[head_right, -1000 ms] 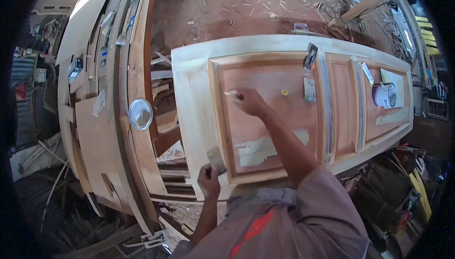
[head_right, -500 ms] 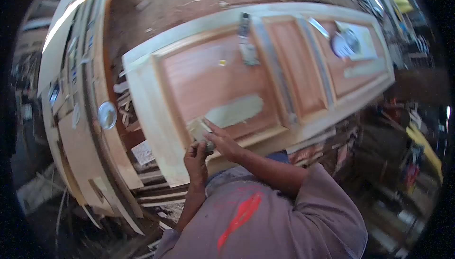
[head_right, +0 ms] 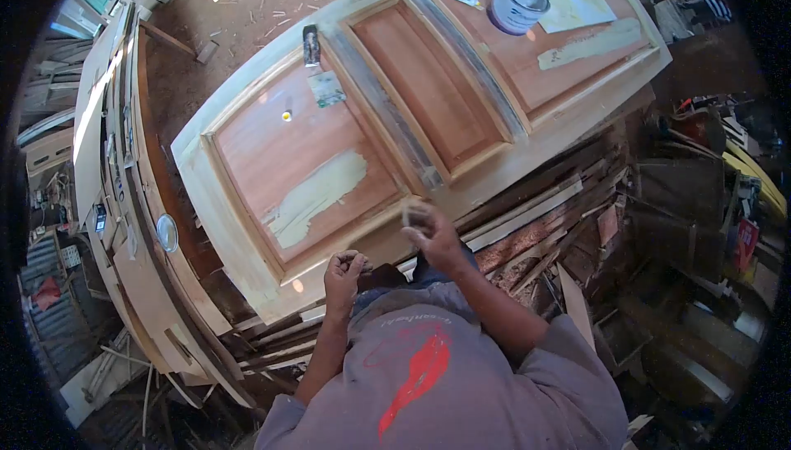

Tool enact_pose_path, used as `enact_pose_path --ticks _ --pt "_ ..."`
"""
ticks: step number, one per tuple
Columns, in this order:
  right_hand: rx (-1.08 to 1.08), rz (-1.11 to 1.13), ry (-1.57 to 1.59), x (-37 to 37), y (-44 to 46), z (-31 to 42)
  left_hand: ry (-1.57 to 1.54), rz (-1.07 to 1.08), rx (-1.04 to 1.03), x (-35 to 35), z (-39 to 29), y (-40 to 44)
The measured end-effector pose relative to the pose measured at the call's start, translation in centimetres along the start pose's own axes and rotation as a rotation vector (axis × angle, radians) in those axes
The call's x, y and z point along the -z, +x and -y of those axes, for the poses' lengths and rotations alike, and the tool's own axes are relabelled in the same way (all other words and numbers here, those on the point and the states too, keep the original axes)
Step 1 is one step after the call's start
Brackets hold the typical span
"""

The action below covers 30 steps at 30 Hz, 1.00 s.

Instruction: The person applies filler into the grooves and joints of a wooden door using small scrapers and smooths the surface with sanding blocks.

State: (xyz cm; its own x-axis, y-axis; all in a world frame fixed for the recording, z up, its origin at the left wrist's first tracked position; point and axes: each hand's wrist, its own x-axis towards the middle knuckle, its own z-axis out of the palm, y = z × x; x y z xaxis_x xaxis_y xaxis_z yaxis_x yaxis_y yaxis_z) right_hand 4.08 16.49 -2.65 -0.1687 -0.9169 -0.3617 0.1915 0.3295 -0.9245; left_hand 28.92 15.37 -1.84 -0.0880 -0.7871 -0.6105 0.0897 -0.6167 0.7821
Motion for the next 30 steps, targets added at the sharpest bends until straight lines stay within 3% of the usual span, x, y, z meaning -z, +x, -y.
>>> enact_pose_path --ticks 4,8,14,20,26,30 --pt "0.195 -0.37 -0.639 8.2 -2.8 -3.7 0.182 0.012 0.007 -2.5 2.1 -1.1" --pt "0.396 -0.443 -0.875 9.4 -2.9 -7.5 0.387 0.059 -0.019 -4.3 2.7 -2.4" --pt "0.381 -0.479 -0.726 6.3 -2.1 -6.4 0.569 0.14 0.003 -2.7 2.9 -1.5" --pt "0.294 -0.602 -0.794 5.0 -2.9 -10.8 0.801 0.269 -0.038 -2.0 0.6 0.8" --pt "0.233 -0.73 -0.838 2.4 -3.1 -13.9 0.744 0.394 -0.058 2.2 4.7 3.0" --pt "0.189 -0.761 -0.874 1.0 -3.3 -14.4 0.746 0.435 -0.083 2.6 1.9 2.5"
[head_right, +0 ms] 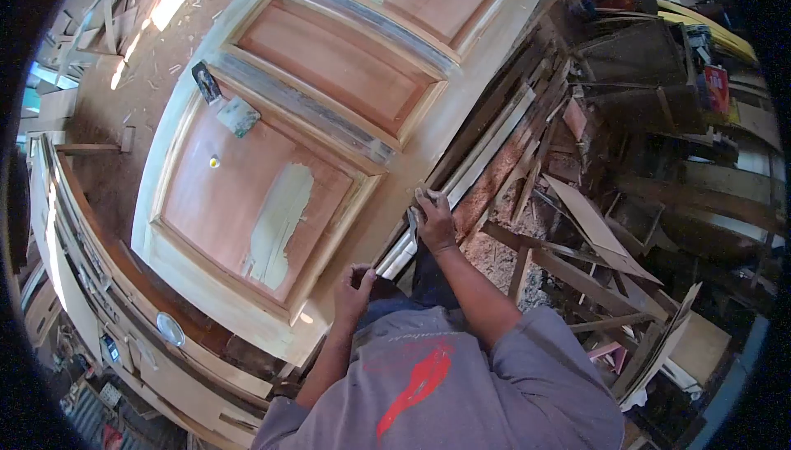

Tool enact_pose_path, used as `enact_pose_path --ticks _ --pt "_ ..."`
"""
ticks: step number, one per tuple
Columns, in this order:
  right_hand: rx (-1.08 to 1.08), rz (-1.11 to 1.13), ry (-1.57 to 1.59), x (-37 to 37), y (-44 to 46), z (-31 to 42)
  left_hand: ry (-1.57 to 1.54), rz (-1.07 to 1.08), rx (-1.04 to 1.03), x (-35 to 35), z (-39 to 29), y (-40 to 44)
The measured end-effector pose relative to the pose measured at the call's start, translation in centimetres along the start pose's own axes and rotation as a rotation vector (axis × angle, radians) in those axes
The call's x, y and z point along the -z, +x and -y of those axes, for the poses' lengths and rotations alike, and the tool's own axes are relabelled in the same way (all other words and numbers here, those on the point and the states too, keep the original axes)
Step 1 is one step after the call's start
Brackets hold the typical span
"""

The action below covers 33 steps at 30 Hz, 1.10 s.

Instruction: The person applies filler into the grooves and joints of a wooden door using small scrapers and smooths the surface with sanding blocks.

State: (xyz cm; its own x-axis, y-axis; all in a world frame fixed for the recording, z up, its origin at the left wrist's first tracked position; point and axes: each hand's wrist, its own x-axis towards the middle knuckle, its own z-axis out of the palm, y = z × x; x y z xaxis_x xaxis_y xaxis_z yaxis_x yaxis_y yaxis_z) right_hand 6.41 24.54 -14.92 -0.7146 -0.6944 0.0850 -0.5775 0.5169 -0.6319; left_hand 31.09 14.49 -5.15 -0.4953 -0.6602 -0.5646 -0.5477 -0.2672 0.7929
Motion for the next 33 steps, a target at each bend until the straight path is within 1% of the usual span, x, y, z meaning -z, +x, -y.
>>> enact_pose_path --ticks 2,5,8,10,12,13,14,15,16,18,21,24,25,28,31,33 --pt "0.01 -0.003 -0.028 0.3 -0.3 0.7 0.015 0.015 -0.045 1.0 0.4 -0.6" --pt "0.047 0.093 -0.068 1.6 -0.3 0.9 0.024 0.062 -0.023 2.1 1.3 -0.7" --pt "-0.686 0.376 -0.062 2.8 -1.2 1.9 0.083 0.121 -0.042 2.4 1.9 -0.2" --pt "-0.284 0.385 -0.221 1.7 -6.5 -3.0 0.1 0.14 -0.11 2.6 1.7 0.1" --pt "-0.244 0.317 -0.218 3.0 -7.4 -2.2 0.095 0.103 -0.135 3.0 1.2 0.7" --pt "-0.18 0.138 -0.255 3.8 -7.1 -2.3 0.085 0.086 -0.135 3.1 0.2 0.8" --pt "-0.176 0.108 -0.232 5.3 -5.9 -1.1 0.079 0.075 -0.134 3.1 -0.2 0.6" --pt "-0.165 0.07 -0.205 6.6 -3.3 0.5 0.015 0.068 -0.127 2.7 0.2 0.7" --pt "-0.144 0.031 -0.177 7.5 -0.3 1.7 0.03 0.086 -0.125 2.6 0.1 0.9" --pt "-0.108 0.095 -0.189 7.9 3.9 3.0 0.053 0.113 -0.105 2.6 0.2 0.5" --pt "-0.181 0.274 -0.239 7.5 8.6 5.4 0.083 0.139 -0.129 2.6 -0.3 0.4" --pt "-0.337 0.467 -0.4 4.7 9.2 5.1 0.084 0.176 -0.092 3.1 -0.7 0.5" --pt "-0.274 0.403 -0.477 4.1 8.3 5.4 0.083 0.171 -0.095 3.3 -0.7 0.5" --pt "-0.32 0.487 -0.428 3.2 7.5 6.0 0.061 0.165 -0.101 3.4 -1.1 0.5" --pt "-0.376 0.406 -0.525 3.4 6.2 9.5 0.051 0.191 -0.103 3.8 -1.6 0.7" --pt "-0.473 0.57 -0.455 4.2 6.3 10.3 0.065 0.213 -0.084 3.8 -1.8 1.0"
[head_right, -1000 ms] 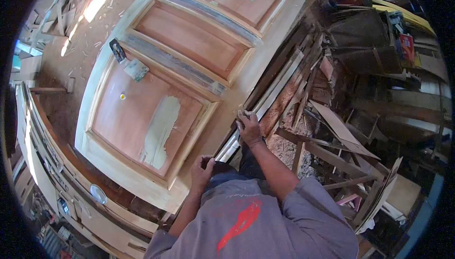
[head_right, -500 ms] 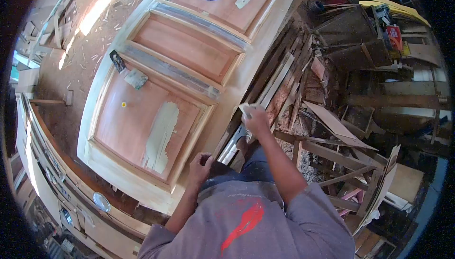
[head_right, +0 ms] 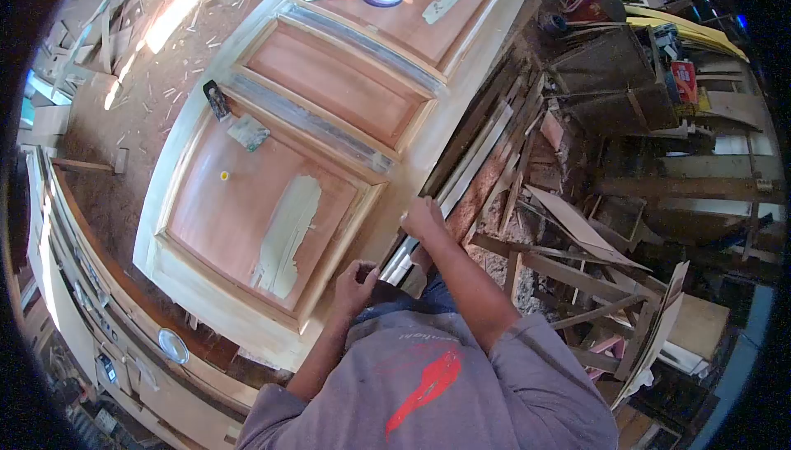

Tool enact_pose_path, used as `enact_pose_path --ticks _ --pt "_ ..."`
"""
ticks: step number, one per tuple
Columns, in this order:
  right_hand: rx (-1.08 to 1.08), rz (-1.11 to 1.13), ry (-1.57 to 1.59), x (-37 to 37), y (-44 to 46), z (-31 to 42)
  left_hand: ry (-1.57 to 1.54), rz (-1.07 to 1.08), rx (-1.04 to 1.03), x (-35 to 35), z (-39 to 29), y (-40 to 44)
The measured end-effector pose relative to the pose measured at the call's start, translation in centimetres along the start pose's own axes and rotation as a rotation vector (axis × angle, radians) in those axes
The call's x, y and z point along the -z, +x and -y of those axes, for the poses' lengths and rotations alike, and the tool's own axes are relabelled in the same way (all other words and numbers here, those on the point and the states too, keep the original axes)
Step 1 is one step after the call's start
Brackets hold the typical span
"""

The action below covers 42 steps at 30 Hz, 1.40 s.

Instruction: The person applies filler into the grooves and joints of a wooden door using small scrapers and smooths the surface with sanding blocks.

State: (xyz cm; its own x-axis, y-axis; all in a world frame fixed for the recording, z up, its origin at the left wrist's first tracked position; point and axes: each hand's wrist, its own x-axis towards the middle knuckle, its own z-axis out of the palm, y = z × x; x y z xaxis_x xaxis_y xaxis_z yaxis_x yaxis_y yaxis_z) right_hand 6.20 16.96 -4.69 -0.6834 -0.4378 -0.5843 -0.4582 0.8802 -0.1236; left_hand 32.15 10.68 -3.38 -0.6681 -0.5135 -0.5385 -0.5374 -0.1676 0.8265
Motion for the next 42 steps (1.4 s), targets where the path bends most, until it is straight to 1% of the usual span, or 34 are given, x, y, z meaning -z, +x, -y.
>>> enact_pose_path --ticks 1,5,6,9,10,12,15,16,19,22,25,28,31,34,37,40,42 --pt "-0.016 0.098 0.025 0.1 -0.3 0.3 0.006 0.011 -0.005 0.1 -0.1 0.1" --pt "0.07 0.313 0.904 0.0 -1.6 -1.7 -0.019 0.019 0.0 0.8 -0.4 0.5" --pt "0.025 0.444 1.182 -0.1 -1.1 -2.4 -0.035 0.024 0.008 1.0 -0.4 0.5" --pt "0.035 0.504 1.476 3.2 -3.5 0.6 -0.162 0.036 0.012 1.0 0.5 1.4" --pt "0.047 0.518 1.514 3.0 -3.5 1.0 -0.237 0.028 -0.004 0.7 0.5 1.8" --pt "0.105 0.495 1.561 1.6 -3.6 1.7 -0.385 0.008 -0.037 -0.3 0.1 2.6" --pt "0.134 0.464 1.548 -0.3 -4.3 3.1 -0.801 -0.013 -0.038 -1.5 -2.4 3.4" --pt "0.132 0.453 1.529 -0.8 -4.7 3.6 -0.844 -0.014 -0.032 -1.7 -2.6 3.4" --pt "0.229 0.231 1.341 -1.0 -5.9 5.4 -0.903 -0.017 -0.031 -2.1 -2.0 3.4" --pt "0.338 0.005 1.013 -0.1 -7.5 7.0 -0.768 -0.194 -0.041 -2.1 -1.5 2.9" --pt "0.558 -0.297 0.581 -0.5 -8.1 7.1 -0.438 -0.408 -0.099 -1.5 -2.0 2.4" --pt "0.474 -0.203 0.731 -0.5 -9.5 8.5 -0.344 -0.481 -0.178 -1.2 -2.5 1.9" --pt "0.387 -0.08 0.927 -0.9 -9.7 9.3 -0.078 -0.498 -0.377 -0.3 -3.3 1.5" --pt "0.444 -0.123 0.872 -1.3 -9.4 9.3 0.01 -0.518 -0.48 -0.4 -3.2 1.7" --pt "0.437 -0.085 0.955 -1.3 -9.5 9.2 0.001 -0.502 -0.495 -0.3 -3.6 1.7" --pt "0.385 0.017 1.172 -1.8 -9.2 9.1 0.046 -0.475 -0.479 -0.2 -3.5 1.7" --pt "0.261 0.101 1.334 -2.2 -9.2 9.1 0.03 -0.46 -0.461 -0.1 -3.5 1.6"
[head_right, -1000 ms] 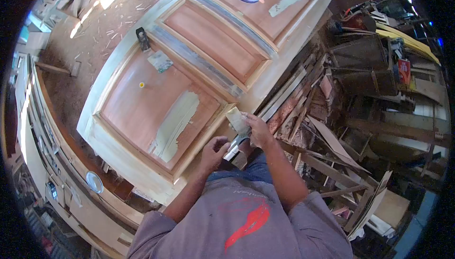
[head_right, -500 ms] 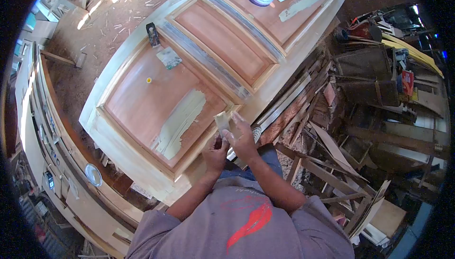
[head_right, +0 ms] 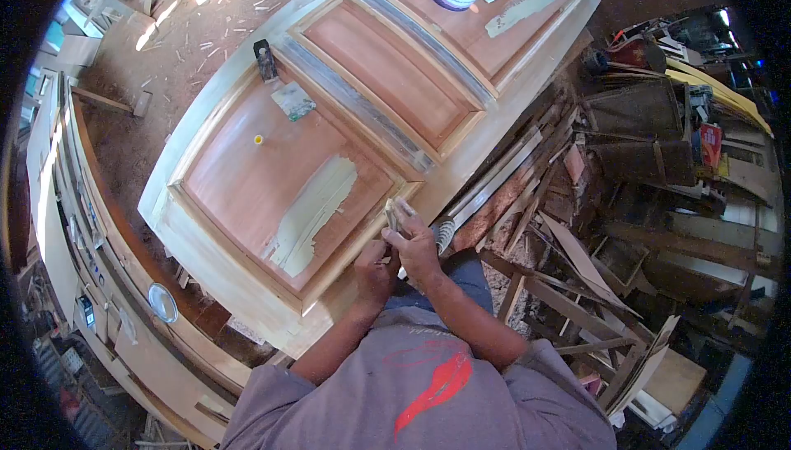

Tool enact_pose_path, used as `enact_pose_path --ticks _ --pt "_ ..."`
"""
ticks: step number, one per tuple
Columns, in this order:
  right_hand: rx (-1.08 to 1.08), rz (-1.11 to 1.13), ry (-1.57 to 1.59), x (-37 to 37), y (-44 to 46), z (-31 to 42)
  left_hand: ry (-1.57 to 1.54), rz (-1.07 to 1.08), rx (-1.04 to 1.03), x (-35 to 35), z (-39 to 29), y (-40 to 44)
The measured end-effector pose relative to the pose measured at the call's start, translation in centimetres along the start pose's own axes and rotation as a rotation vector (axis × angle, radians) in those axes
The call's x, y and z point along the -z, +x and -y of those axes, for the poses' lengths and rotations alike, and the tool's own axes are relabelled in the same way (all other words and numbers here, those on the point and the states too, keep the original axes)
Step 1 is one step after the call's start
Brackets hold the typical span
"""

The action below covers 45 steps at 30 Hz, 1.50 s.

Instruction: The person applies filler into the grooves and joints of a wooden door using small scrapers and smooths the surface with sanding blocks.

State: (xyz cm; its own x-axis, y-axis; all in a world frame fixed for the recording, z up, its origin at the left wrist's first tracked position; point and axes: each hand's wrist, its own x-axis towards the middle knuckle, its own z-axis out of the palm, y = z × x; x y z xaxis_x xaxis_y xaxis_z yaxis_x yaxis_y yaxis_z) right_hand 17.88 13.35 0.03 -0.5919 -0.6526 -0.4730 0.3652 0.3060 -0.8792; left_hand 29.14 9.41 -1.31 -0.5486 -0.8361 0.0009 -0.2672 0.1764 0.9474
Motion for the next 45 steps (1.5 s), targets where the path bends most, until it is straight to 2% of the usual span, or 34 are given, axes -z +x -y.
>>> enact_pose_path --ticks 4,7,9,11,14,17,21,25,31,34,37,40,43,45 --pt "-0.139 -0.009 0.247 0.4 0.2 -0.6 -0.009 0.0 0.071 -0.1 0.3 -0.6" --pt "-0.229 0.123 0.345 2.1 0.5 -2.7 -0.061 -0.053 0.218 0.6 0.7 -0.9" --pt "-0.176 0.049 0.275 1.4 0.3 0.1 -0.061 -0.018 0.337 1.6 1.9 -1.4" --pt "-0.021 0.087 -0.011 3.9 1.8 -0.8 -0.082 -0.007 0.378 2.7 3.1 -2.7" --pt "0.393 0.188 -0.865 7.5 4.8 0.2 -0.081 0.008 0.358 3.9 5.3 -5.0" --pt "0.462 0.392 -1.194 10.2 7.7 1.7 -0.028 0.104 0.4 4.4 7.9 -7.5" --pt "0.327 0.532 -1.369 10.8 10.7 4.4 0.043 0.085 0.349 4.5 10.3 -9.6" --pt "0.218 0.615 -1.485 8.2 11.5 6.2 0.028 0.01 0.375 4.0 10.9 -10.0" --pt "0.52 0.671 -1.947 8.1 13.2 3.2 0.041 -0.009 0.419 4.3 10.0 -9.6" --pt "0.727 0.623 -2.034 7.9 13.4 2.4 0.031 -0.028 0.419 4.1 10.1 -9.8" --pt "0.783 0.584 -2.157 6.4 14.5 1.5 0.026 -0.032 0.433 4.0 10.2 -10.0" --pt "0.804 0.778 -2.394 4.6 15.0 1.7 -0.026 -0.035 0.429 4.0 10.5 -10.2" --pt "0.841 0.958 -2.413 3.3 15.5 2.0 -0.068 -0.02 0.44 4.5 10.3 -10.5" --pt "0.717 1.009 -2.377 2.2 15.7 3.3 -0.085 -0.025 0.443 4.8 10.2 -10.7"
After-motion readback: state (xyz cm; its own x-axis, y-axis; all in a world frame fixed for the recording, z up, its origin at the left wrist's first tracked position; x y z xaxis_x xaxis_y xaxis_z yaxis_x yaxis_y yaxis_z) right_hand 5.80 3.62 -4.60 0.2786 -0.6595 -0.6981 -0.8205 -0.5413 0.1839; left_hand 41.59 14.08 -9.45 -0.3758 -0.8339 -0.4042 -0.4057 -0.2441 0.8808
